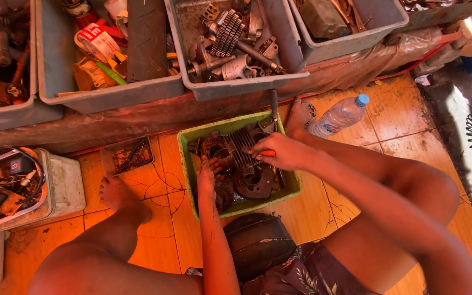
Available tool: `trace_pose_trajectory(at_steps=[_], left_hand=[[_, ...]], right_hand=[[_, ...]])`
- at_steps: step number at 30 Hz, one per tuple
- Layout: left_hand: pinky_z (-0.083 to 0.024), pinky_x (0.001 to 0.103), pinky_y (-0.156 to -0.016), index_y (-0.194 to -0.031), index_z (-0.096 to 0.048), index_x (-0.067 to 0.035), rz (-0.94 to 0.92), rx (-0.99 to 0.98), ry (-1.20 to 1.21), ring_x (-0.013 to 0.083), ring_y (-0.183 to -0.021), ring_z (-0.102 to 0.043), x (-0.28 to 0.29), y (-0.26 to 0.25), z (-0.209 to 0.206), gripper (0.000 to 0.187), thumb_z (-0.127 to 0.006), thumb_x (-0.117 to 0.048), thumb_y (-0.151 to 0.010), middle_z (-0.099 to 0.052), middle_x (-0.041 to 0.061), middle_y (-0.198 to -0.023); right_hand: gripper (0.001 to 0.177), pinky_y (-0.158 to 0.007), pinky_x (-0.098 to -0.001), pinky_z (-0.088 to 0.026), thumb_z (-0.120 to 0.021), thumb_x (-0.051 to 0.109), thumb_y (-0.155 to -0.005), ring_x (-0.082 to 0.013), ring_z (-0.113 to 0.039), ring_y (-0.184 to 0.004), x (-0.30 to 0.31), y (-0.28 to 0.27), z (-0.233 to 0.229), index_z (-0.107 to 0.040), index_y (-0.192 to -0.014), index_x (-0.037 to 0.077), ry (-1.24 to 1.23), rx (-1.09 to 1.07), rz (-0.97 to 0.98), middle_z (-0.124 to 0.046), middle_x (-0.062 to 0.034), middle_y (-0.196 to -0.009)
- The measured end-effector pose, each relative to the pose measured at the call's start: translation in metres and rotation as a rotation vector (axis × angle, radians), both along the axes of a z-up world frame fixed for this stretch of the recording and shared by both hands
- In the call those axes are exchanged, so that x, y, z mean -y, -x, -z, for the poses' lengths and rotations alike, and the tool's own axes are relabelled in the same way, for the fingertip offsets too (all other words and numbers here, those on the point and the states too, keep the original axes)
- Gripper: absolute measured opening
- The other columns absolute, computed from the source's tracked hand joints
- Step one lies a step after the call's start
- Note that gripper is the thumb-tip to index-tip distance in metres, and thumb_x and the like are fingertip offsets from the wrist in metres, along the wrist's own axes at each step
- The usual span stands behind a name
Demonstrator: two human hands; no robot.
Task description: Cleaning grime and deposits from a motorcycle engine cylinder head using a brush, solvent, and a scraping tool.
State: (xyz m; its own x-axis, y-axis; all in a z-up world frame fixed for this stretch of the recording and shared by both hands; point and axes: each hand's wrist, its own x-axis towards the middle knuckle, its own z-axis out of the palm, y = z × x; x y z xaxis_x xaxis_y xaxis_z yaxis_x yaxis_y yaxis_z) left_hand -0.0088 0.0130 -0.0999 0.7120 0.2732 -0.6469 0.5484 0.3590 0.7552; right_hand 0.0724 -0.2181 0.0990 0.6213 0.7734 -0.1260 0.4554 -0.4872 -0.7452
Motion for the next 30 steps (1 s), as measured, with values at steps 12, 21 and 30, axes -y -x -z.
trace_pose_trajectory(at_steps=[12, 21, 30], left_hand=[[-0.052, 0.039, -0.098, -0.139, -0.06, 0.002, -0.004, -0.033, 0.032, 0.032, -0.12, -0.064, -0.002, 0.002, -0.029, 0.074, -0.036, -0.06, -0.106, -0.064, 0.023, -0.134], [-0.045, 0.05, -0.111, -0.152, -0.041, 0.002, -0.001, -0.18, -0.024, 0.0371, -0.134, -0.054, 0.003, -0.004, -0.083, 0.09, -0.046, -0.07, -0.098, -0.051, 0.026, -0.149], [-0.034, 0.059, -0.117, -0.159, -0.024, 0.002, 0.026, -0.258, -0.012, 0.0434, -0.145, -0.039, 0.007, -0.009, -0.114, 0.104, -0.045, -0.076, -0.093, -0.037, 0.03, -0.156]], right_hand=[[0.016, -0.074, -0.0488, -0.061, -0.063, 0.009, -0.101, -0.0412, -0.073, -0.087, -0.023, -0.064, -0.013, -0.075, -0.104, -0.001, 0.178, 0.308, -0.299, -0.075, -0.0217, -0.098], [0.016, -0.074, -0.0451, -0.06, -0.067, 0.019, -0.099, -0.0368, -0.074, -0.086, -0.045, -0.094, 0.005, -0.077, -0.104, 0.008, 0.314, -0.009, -0.263, -0.076, -0.017, -0.093], [0.019, -0.073, -0.0421, -0.061, -0.071, 0.028, -0.096, -0.0319, -0.074, -0.082, -0.06, -0.108, -0.004, -0.081, -0.099, 0.012, 0.313, -0.186, -0.147, -0.078, -0.0155, -0.091]])
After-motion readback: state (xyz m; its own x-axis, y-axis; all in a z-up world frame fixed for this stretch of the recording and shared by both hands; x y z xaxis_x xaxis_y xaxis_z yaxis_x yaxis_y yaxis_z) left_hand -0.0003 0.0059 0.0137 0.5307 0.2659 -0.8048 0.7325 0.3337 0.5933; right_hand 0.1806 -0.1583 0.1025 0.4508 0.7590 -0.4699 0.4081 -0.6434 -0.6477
